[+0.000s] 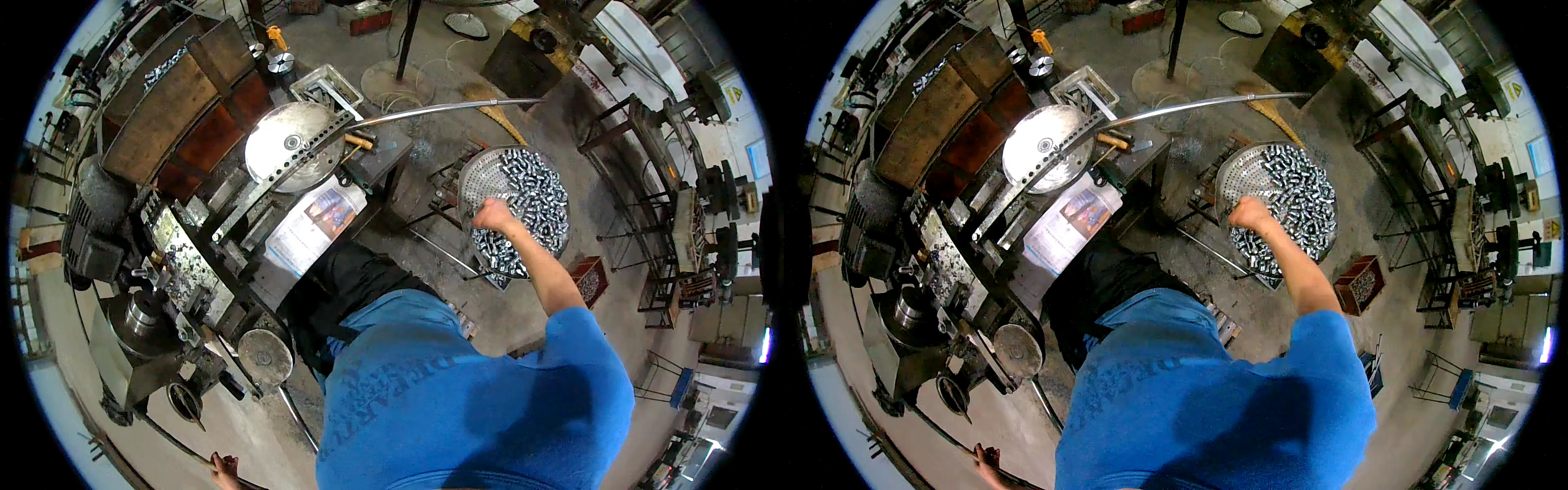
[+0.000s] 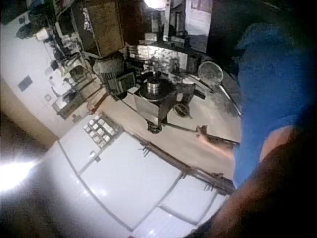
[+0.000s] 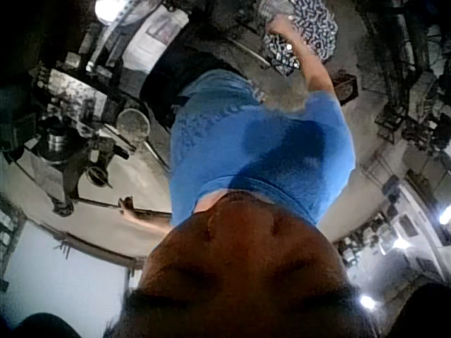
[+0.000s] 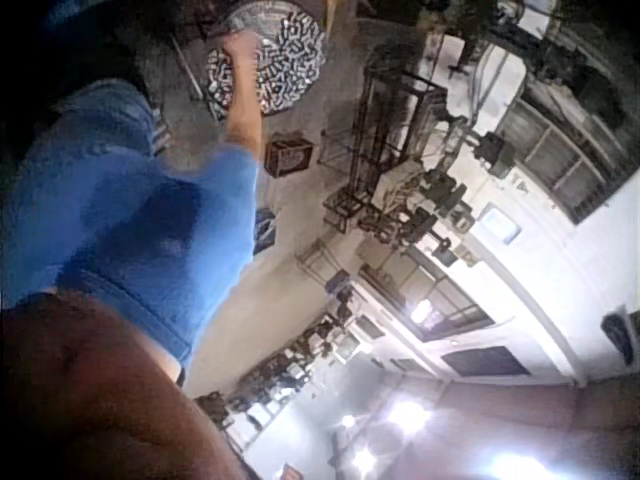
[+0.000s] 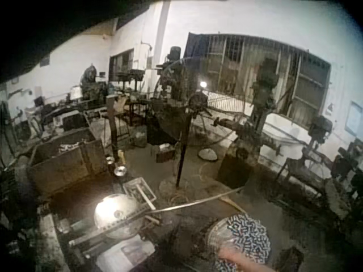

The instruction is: The person operates a manual lathe machine by moving levers to process metal components. They pick up individual metal pieces from a container and place them into a circular bin after processing.

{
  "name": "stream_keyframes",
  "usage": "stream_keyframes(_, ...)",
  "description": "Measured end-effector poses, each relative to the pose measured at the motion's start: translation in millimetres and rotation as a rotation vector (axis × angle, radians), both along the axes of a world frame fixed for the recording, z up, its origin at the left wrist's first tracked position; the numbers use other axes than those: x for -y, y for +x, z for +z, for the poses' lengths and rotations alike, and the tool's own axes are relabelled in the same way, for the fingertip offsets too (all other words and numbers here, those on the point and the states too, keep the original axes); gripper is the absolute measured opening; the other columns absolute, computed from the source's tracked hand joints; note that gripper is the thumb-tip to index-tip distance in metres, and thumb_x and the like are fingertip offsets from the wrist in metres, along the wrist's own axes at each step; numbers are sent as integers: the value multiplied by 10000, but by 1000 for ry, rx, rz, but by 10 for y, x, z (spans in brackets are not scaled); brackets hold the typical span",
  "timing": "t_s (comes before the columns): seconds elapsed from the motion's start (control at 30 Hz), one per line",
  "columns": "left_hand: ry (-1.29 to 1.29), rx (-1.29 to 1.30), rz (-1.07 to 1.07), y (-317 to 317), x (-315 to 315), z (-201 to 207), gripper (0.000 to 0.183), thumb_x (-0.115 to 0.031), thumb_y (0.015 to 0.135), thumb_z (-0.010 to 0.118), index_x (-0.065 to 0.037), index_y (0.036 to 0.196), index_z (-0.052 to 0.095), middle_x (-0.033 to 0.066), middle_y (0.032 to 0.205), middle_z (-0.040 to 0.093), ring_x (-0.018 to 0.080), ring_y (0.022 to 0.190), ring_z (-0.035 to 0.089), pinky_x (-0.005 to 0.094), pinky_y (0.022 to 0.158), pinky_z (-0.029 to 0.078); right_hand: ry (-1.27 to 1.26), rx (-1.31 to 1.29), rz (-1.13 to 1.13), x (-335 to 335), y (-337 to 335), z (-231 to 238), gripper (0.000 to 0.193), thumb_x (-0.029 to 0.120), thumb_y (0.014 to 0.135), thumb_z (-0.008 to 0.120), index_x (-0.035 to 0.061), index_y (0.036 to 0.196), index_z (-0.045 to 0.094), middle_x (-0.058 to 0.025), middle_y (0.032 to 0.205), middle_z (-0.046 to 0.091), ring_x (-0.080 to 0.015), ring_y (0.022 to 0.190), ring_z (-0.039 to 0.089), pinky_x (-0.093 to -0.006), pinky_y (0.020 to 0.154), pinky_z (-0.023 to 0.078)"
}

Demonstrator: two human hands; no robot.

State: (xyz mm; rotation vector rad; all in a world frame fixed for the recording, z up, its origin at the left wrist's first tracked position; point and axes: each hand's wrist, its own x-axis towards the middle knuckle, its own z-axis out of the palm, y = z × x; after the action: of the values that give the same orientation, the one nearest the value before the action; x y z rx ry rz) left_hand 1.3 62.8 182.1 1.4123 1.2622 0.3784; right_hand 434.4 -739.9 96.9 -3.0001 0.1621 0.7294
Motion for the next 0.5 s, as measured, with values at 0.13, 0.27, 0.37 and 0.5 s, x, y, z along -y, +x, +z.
stream_keyframes(0.13, 81, 18, -1, -108, 12, -50, 338, -265, 796, 664, 3, 955, 534, 77, 601, 516, 177, 517, 518, 337, 498, 472, -34, -54, -194, -191, 4, -226, 379, 321, 626, 609, 73, 910, 647, -181, 992, 621, -292, 951, 593, -343, 835, 464)
stream_keyframes(0.27, 184, 7, 46, 160, 488, 203, 397, -259, 808, 644, 68, 989, 509, 87, 621, 530, 158, 525, 533, 320, 508, 494, 13, -14, -256, -403, 0, 13, 386, 314, 624, 615, 19, 871, 645, -212, 988, 609, -331, 938, 593, -399, 802, 485)
stream_keyframes(0.37, 259, -67, 35, 218, 552, 279, 334, -221, 807, 631, 52, 966, 522, 73, 643, 548, 160, 543, 552, 301, 523, 496, 19, 129, 40, -24, -65, -320, 330, 319, 623, 600, 24, 762, 653, -219, 836, 626, -352, 816, 615, -413, 703, 500)
stream_keyframes(0.5, 228, 46, 12, 281, 612, 353, 279, -193, 814, 625, 55, 920, 551, 96, 633, 561, 171, 541, 569, 324, 517, 518, 212, 267, 153, 427, 65, -674, 198, 231, 590, 636, 42, 648, 638, -182, 694, 605, -354, 706, 591, -402, 645, 487)
